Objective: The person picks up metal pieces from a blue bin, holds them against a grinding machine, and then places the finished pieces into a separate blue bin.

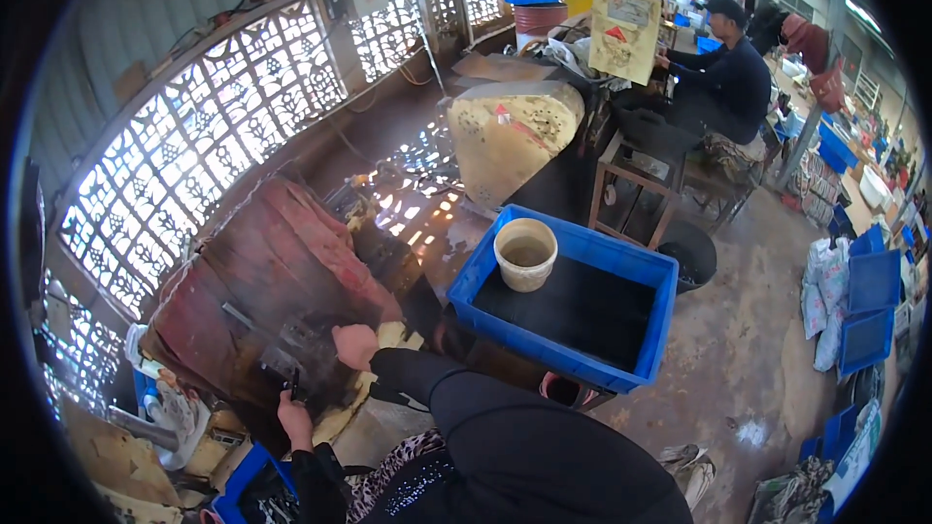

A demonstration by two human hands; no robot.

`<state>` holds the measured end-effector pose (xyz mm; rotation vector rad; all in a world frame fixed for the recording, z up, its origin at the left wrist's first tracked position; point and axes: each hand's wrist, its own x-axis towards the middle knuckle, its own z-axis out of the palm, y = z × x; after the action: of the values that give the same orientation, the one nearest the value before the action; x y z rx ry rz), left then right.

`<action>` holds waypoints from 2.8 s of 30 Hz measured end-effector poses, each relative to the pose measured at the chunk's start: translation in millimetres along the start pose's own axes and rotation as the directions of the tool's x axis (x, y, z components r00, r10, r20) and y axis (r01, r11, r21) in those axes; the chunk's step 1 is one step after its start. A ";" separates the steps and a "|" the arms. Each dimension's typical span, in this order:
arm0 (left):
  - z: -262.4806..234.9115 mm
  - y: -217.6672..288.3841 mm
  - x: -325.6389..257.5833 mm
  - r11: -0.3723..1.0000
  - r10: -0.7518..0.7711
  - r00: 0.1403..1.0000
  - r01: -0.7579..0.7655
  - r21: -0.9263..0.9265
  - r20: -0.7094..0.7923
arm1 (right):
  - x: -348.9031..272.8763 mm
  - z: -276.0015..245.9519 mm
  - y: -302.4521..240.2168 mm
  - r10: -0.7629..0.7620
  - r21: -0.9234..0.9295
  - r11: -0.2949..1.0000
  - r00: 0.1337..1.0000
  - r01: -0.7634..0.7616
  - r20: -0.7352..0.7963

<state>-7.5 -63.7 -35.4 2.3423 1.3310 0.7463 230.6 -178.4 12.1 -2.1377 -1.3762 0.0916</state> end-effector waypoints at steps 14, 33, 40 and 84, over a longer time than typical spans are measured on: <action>1.5 13.1 -0.4 0.997 -0.039 0.999 0.036 0.073 0.032 | 3.7 -1.3 18.9 0.070 0.035 0.997 0.993 -0.073 0.090; -25.1 37.2 -12.7 0.998 -0.054 0.984 0.058 0.021 -0.168 | 137.2 -43.5 -119.0 -0.201 0.247 0.934 0.952 0.257 -0.230; -20.1 41.1 -16.2 0.998 -0.039 0.987 0.045 0.035 -0.154 | 146.9 -17.0 -155.9 -0.308 0.008 0.951 0.947 0.310 -0.092; -26.7 35.7 -13.5 0.999 -0.019 0.993 0.023 0.036 -0.114 | 186.6 12.7 -184.3 -0.357 -0.247 0.903 0.934 0.352 0.028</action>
<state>-4.6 -92.3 1.2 2.3415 1.4259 0.8673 163.1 39.7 141.9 -2.0331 -1.8248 -0.2570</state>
